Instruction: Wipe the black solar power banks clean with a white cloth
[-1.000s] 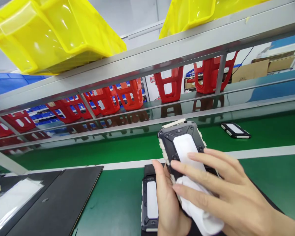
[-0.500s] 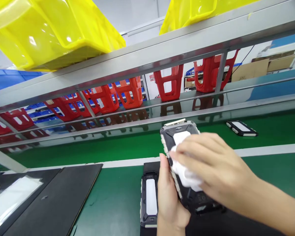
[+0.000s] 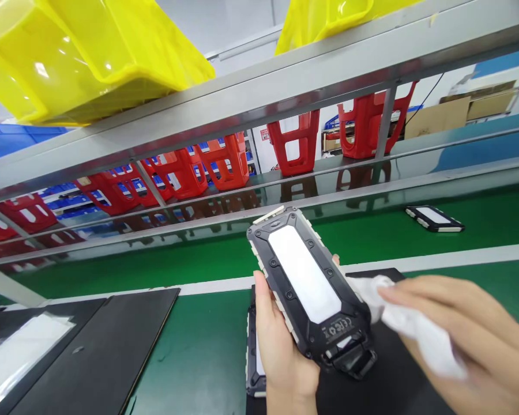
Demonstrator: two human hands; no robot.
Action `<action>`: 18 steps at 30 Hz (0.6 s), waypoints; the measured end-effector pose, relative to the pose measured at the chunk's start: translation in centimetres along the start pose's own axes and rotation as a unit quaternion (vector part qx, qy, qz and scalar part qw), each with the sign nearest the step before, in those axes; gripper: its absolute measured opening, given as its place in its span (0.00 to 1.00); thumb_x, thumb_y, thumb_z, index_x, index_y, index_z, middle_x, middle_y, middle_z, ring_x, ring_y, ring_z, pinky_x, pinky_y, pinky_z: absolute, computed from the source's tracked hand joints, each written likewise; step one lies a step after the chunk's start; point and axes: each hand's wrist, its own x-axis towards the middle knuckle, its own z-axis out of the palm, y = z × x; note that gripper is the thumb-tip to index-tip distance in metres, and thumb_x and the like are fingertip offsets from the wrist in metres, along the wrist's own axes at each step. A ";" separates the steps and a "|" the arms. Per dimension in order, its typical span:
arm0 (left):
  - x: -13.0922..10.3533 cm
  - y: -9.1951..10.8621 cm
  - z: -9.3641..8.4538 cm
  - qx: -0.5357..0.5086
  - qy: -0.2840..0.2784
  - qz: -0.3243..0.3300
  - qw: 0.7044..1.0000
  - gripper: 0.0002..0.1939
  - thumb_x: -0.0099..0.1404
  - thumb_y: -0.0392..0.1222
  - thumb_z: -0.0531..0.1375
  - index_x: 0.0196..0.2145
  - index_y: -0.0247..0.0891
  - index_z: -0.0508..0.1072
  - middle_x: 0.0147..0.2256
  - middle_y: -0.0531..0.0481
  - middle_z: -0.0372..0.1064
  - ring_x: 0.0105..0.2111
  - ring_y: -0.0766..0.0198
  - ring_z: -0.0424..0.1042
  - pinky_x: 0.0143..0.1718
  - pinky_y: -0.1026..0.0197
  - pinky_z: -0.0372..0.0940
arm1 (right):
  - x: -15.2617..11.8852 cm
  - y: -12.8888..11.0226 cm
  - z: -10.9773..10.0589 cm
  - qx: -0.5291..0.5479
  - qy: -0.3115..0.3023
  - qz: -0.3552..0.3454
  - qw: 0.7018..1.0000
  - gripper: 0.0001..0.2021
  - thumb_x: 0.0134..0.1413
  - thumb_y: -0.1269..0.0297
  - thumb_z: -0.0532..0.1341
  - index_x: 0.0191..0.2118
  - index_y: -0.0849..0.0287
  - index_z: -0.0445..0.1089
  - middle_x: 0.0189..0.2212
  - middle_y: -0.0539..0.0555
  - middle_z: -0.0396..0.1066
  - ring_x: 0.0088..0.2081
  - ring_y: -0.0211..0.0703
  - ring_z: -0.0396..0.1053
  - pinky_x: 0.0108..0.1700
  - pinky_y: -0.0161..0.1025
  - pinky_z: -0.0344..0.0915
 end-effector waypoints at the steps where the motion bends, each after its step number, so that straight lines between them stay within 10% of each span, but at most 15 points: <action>1: 0.0 -0.1 0.0 0.004 0.010 0.005 1.000 0.33 0.64 0.61 0.43 0.48 0.34 0.73 0.47 0.40 0.71 0.47 0.53 0.71 0.53 0.53 0.63 | 0.0 -0.7 0.1 0.024 -0.014 -0.020 0.999 0.13 0.57 0.73 0.58 0.47 0.53 0.69 0.40 0.55 0.70 0.41 0.52 0.68 0.40 0.47 0.66; 6: 0.0 -0.4 0.1 0.024 0.045 0.008 0.999 0.33 0.62 0.63 0.45 0.49 0.35 0.73 0.47 0.38 0.71 0.45 0.52 0.72 0.49 0.51 0.66 | 0.2 -1.5 0.7 0.038 -0.108 -0.173 0.978 0.10 0.63 0.70 0.53 0.43 0.60 0.71 0.38 0.53 0.74 0.42 0.43 0.69 0.48 0.39 0.63; 11: -0.1 -0.6 0.3 -0.008 0.040 0.090 0.995 0.27 0.63 0.59 0.49 0.50 0.42 0.71 0.50 0.41 0.69 0.49 0.50 0.69 0.51 0.48 0.65 | -0.8 1.8 0.3 0.032 -0.025 0.128 0.991 0.07 0.60 0.69 0.54 0.39 0.55 0.70 0.34 0.53 0.70 0.35 0.45 0.67 0.36 0.39 0.65; 13: 0.1 -0.9 0.2 -0.015 0.057 0.125 0.990 0.25 0.62 0.60 0.51 0.49 0.45 0.72 0.50 0.43 0.69 0.50 0.51 0.69 0.50 0.48 0.66 | -1.6 1.8 0.7 0.167 -0.060 0.318 0.931 0.13 0.62 0.56 0.54 0.28 0.56 0.66 0.24 0.50 0.64 0.24 0.41 0.63 0.24 0.34 0.62; 18: 0.8 -2.9 -0.5 -0.022 0.088 0.225 0.970 0.23 0.57 0.61 0.56 0.48 0.54 0.72 0.51 0.52 0.69 0.49 0.56 0.70 0.48 0.54 0.68 | -2.8 -2.0 2.9 0.441 -0.024 0.627 0.642 0.21 0.45 0.43 0.66 0.32 0.58 0.69 0.27 0.50 0.69 0.30 0.41 0.67 0.31 0.30 0.68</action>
